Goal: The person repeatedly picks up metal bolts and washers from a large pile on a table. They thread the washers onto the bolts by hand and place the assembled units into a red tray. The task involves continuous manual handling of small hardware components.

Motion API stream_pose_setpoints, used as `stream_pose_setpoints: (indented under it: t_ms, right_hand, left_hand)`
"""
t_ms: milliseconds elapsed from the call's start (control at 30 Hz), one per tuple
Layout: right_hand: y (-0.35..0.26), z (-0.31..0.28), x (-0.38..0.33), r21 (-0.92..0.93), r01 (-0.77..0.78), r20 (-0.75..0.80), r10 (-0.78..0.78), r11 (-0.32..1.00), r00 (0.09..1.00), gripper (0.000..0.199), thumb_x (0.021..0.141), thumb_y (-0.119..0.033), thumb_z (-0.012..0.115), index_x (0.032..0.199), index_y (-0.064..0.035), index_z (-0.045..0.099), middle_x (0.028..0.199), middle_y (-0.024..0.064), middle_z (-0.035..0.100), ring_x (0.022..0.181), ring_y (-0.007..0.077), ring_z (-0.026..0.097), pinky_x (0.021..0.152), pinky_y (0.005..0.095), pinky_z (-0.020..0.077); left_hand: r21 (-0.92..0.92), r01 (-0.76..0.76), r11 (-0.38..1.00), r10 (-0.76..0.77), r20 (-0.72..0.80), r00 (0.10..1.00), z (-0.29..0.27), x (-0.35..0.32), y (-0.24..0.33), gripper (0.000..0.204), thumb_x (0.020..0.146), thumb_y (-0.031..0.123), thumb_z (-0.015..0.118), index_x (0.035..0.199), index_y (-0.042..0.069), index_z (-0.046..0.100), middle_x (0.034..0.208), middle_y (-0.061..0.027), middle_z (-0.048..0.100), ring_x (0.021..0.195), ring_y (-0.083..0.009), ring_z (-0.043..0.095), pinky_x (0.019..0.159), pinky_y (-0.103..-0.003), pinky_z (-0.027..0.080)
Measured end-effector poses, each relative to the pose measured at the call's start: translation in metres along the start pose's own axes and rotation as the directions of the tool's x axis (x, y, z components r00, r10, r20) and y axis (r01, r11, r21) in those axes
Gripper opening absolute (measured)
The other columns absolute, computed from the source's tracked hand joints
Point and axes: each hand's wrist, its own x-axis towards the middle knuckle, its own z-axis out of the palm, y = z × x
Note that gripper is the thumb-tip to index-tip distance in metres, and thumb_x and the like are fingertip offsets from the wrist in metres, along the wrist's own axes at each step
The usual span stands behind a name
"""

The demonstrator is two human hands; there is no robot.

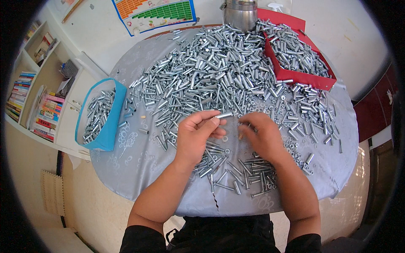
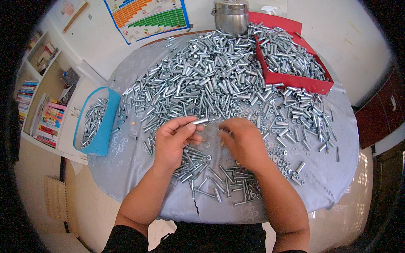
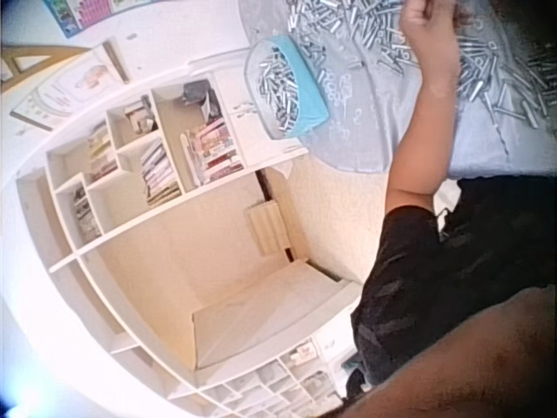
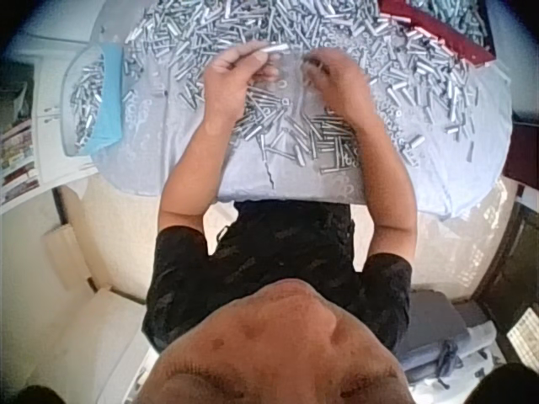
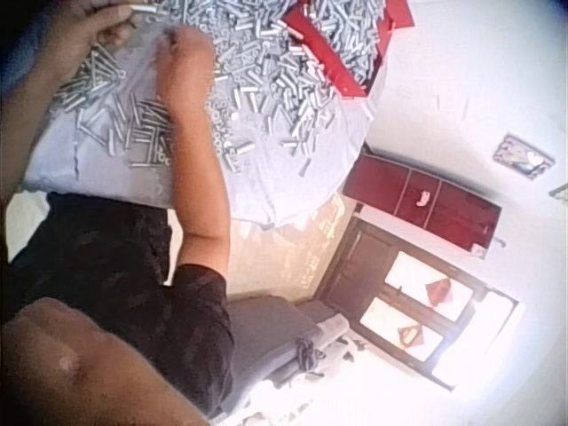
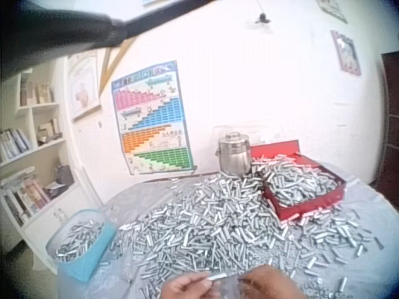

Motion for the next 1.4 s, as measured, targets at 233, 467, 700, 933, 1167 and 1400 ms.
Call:
stream_pose_setpoints:
  t_ms: [233, 467, 700, 933, 1167, 1400]
  right_hand:
    - [0.002, -0.005, -0.001, 0.586, -0.235, 0.023, 0.274, 0.776, 0.961, 0.018, 0.087, -0.003, 0.065, 0.104, -0.0004, 0.063, 0.091, 0.0051, 0.066, 0.084, 0.0123, 0.062, 0.078, 0.0267, 0.0477]
    - [-0.001, -0.006, -0.002, 0.622, -0.228, 0.046, 0.256, 0.749, 0.966, 0.02, 0.087, -0.003, 0.064, 0.107, -0.0004, 0.063, 0.092, 0.0044, 0.066, 0.085, 0.0109, 0.061, 0.078, 0.0262, 0.0475]
    - [-0.003, -0.008, -0.002, 0.615, -0.245, 0.056, 0.268, 0.75, 0.962, 0.017, 0.089, -0.006, 0.064, 0.104, 0.0003, 0.065, 0.089, 0.0041, 0.066, 0.081, 0.0098, 0.06, 0.074, 0.0248, 0.0467]
    - [0.002, -0.015, -0.003, 0.49, -0.476, 0.222, 0.423, 0.73, 0.878, 0.018, 0.091, -0.014, 0.064, 0.1, 0.0007, 0.065, 0.085, 0.004, 0.065, 0.078, 0.0093, 0.058, 0.068, 0.0239, 0.0455]
    - [0.001, -0.009, -0.004, 0.546, -0.144, -0.009, 0.177, 0.825, 0.984, 0.018, 0.091, -0.015, 0.062, 0.099, 0.0011, 0.065, 0.081, 0.0033, 0.064, 0.075, 0.009, 0.059, 0.068, 0.0241, 0.046]
    - [-0.005, -0.011, -0.004, 0.596, -0.278, 0.085, 0.285, 0.753, 0.955, 0.017, 0.092, -0.014, 0.062, 0.099, 0.0011, 0.063, 0.081, 0.0035, 0.064, 0.075, 0.0094, 0.058, 0.068, 0.0243, 0.0461]
  left_hand:
    - [0.059, 0.018, 0.998, -0.022, 0.051, 0.998, 0.004, -0.002, -0.002, 0.023, 0.09, 0.004, 0.059, 0.111, -0.003, 0.063, 0.095, -0.0149, 0.07, 0.073, -0.0169, 0.068, 0.065, -0.029, 0.058]
    - [0.1, 0.004, 0.995, -0.013, 0.091, 0.996, 0.004, -0.003, -0.003, 0.025, 0.09, 0.004, 0.059, 0.114, -0.003, 0.062, 0.098, -0.0154, 0.07, 0.074, -0.0174, 0.069, 0.065, -0.028, 0.058]
    - [0.087, 0.026, 0.996, -0.036, 0.115, 0.993, 0.004, -0.002, -0.003, 0.025, 0.09, 0.004, 0.06, 0.114, -0.003, 0.063, 0.098, -0.0156, 0.07, 0.074, -0.0172, 0.069, 0.065, -0.028, 0.058]
    - [0.101, 0.02, 0.995, -0.035, 0.157, 0.987, 0.006, -0.005, -0.002, 0.024, 0.09, 0.004, 0.06, 0.113, -0.003, 0.063, 0.098, -0.0151, 0.07, 0.074, -0.0186, 0.069, 0.066, -0.029, 0.059]
    - [0.081, 0.035, 0.996, -0.045, 0.129, 0.991, 0.005, -0.003, -0.004, 0.024, 0.09, 0.004, 0.06, 0.113, -0.003, 0.063, 0.097, -0.0148, 0.07, 0.074, -0.0186, 0.069, 0.066, -0.029, 0.059]
    - [0.058, 0.031, 0.998, -0.04, 0.145, 0.989, 0.006, -0.005, -0.003, 0.023, 0.09, 0.004, 0.06, 0.112, -0.003, 0.063, 0.097, -0.0147, 0.07, 0.074, -0.0182, 0.069, 0.066, -0.029, 0.059]
